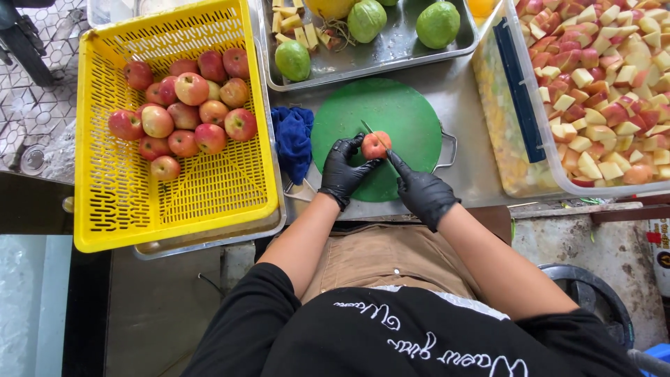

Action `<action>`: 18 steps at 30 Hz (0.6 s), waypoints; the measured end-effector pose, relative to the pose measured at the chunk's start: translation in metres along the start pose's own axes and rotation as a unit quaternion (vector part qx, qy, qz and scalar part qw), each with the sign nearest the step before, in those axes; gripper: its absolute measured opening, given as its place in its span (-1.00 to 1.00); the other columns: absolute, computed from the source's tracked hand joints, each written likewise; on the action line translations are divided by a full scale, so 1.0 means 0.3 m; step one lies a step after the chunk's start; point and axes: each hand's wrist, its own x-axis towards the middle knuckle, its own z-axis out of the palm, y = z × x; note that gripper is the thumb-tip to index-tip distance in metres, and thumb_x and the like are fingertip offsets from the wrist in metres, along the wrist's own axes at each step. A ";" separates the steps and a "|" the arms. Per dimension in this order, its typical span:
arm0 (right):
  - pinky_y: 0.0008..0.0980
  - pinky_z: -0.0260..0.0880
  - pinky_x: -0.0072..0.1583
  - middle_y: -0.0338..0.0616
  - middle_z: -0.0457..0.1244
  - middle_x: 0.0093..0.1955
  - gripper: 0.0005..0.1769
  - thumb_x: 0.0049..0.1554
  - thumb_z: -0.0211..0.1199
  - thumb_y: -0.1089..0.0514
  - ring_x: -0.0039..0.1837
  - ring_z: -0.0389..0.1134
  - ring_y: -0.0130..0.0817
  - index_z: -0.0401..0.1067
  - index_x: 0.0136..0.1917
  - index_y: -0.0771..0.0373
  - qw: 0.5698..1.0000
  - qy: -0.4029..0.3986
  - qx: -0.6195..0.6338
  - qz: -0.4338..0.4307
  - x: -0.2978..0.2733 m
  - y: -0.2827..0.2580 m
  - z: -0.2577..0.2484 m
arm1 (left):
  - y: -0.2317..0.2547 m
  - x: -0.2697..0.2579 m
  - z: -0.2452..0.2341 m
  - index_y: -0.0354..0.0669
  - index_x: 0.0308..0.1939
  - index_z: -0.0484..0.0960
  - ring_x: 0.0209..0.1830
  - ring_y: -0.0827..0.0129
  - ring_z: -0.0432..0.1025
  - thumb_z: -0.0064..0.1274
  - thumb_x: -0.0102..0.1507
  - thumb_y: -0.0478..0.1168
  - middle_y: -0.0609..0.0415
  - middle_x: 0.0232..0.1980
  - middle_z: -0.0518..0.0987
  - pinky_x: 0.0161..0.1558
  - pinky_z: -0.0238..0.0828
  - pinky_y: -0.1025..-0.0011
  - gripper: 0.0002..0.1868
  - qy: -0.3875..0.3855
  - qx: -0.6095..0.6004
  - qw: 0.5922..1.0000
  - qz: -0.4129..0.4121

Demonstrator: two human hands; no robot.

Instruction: The person is cutting red apples into slices and then into smaller chunks on a green cutting board.

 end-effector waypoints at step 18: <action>0.03 0.42 -0.09 0.24 0.32 -0.28 -0.25 0.24 0.05 0.03 -0.24 0.42 0.11 -0.04 0.64 -0.35 0.983 0.013 0.170 0.063 -0.171 0.101 -0.055 | -0.047 0.103 -0.033 0.06 0.53 0.41 0.29 0.00 0.41 -0.15 0.10 -0.41 -0.13 0.28 0.52 0.36 0.39 0.20 -0.15 -0.220 0.102 0.969 0.048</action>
